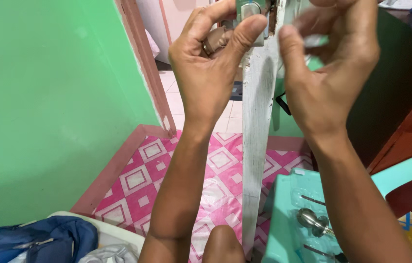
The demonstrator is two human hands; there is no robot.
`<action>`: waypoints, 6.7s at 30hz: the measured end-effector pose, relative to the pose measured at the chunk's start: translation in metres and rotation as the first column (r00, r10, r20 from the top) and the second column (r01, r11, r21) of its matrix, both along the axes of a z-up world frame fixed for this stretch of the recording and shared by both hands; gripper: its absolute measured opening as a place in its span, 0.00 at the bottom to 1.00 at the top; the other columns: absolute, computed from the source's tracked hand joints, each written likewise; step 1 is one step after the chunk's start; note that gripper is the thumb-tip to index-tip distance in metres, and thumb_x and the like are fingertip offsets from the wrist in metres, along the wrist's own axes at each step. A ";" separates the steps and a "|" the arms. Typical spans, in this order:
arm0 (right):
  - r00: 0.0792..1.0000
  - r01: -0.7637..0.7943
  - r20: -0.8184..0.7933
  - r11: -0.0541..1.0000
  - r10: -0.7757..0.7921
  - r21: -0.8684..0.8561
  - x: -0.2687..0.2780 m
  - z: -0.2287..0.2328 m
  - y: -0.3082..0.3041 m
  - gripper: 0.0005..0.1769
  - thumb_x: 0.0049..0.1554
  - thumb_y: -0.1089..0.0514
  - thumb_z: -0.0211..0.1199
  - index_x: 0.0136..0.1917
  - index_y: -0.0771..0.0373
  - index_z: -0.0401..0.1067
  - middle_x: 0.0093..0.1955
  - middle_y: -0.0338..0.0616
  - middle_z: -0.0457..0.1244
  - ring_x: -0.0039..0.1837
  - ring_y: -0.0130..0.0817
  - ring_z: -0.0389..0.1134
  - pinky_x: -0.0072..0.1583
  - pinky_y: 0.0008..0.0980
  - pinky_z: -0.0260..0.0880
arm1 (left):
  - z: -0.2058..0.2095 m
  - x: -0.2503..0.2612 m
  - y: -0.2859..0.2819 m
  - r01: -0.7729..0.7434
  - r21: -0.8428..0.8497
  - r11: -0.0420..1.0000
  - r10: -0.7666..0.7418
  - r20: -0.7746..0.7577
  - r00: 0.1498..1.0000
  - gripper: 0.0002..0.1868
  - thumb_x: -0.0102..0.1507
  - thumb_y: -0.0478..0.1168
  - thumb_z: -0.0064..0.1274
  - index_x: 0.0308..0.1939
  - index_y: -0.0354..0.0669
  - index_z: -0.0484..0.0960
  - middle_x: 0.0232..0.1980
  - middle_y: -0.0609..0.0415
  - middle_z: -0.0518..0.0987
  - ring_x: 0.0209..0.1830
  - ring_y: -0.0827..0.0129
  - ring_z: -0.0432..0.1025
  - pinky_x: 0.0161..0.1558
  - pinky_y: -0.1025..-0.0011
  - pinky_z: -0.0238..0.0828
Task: The person assembles a door lock by connecting the handle, latch, and strike plate. They test the fit of the components against a door frame and consult the instruction card.
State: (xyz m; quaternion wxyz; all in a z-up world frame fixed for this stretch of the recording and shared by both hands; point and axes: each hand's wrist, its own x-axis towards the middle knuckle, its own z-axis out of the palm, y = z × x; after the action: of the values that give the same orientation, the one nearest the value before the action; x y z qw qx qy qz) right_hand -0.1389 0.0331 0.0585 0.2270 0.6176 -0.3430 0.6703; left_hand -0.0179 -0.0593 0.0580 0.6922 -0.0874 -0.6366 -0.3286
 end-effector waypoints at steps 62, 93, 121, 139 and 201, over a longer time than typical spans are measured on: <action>0.984 0.145 0.055 0.948 -0.168 0.285 0.032 -0.054 0.100 0.30 0.57 0.74 0.64 0.72 0.74 0.61 0.49 0.49 0.66 0.43 0.28 0.68 0.41 0.21 0.64 | -0.068 0.060 0.110 0.388 0.275 0.880 -0.448 0.203 0.871 0.23 0.62 0.30 0.69 0.58 0.37 0.77 0.62 0.52 0.74 0.56 0.72 0.78 0.55 0.75 0.85; 0.716 0.291 0.355 0.719 -0.602 0.631 -0.130 -0.343 0.184 0.10 0.72 0.74 0.66 0.52 0.71 0.66 0.45 0.45 0.67 0.46 0.26 0.73 0.48 0.23 0.74 | -0.336 -0.037 0.164 0.382 0.907 0.175 -0.809 -0.088 0.581 0.14 0.70 0.37 0.58 0.56 0.40 0.71 0.56 0.47 0.78 0.52 0.59 0.80 0.56 0.63 0.80; 0.725 0.175 0.142 0.379 -0.673 0.909 -0.052 -0.400 0.203 0.06 0.64 0.64 0.68 0.54 0.67 0.78 0.48 0.50 0.71 0.38 0.33 0.69 0.41 0.31 0.67 | -0.405 -0.011 0.141 0.136 0.974 0.182 -0.723 0.038 0.690 0.13 0.69 0.35 0.58 0.54 0.38 0.73 0.63 0.46 0.76 0.56 0.58 0.78 0.59 0.57 0.77; 0.482 0.639 -0.117 0.257 -0.868 0.725 -0.108 -0.405 0.225 0.17 0.57 0.76 0.63 0.59 0.70 0.72 0.55 0.61 0.65 0.58 0.47 0.66 0.58 0.41 0.67 | -0.413 -0.013 0.142 0.122 0.963 0.239 -0.747 0.102 0.657 0.12 0.67 0.27 0.56 0.52 0.39 0.75 0.66 0.43 0.77 0.56 0.59 0.77 0.62 0.60 0.74; 0.755 0.606 0.346 0.794 -0.556 -0.047 -0.163 -0.384 0.196 0.18 0.53 0.67 0.76 0.41 0.67 0.64 0.55 0.59 0.71 0.67 0.55 0.68 0.71 0.56 0.71 | -0.365 -0.037 0.150 0.404 0.915 -0.013 -0.823 -0.239 0.515 0.17 0.71 0.30 0.53 0.62 0.39 0.67 0.71 0.39 0.71 0.64 0.54 0.74 0.71 0.55 0.70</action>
State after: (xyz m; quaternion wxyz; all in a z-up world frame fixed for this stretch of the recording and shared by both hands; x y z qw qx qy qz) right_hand -0.3024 0.2291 -0.3251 0.4144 0.3453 -0.4962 0.6804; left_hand -0.0545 0.0903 -0.3074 0.2450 0.0941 -0.3429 -0.9020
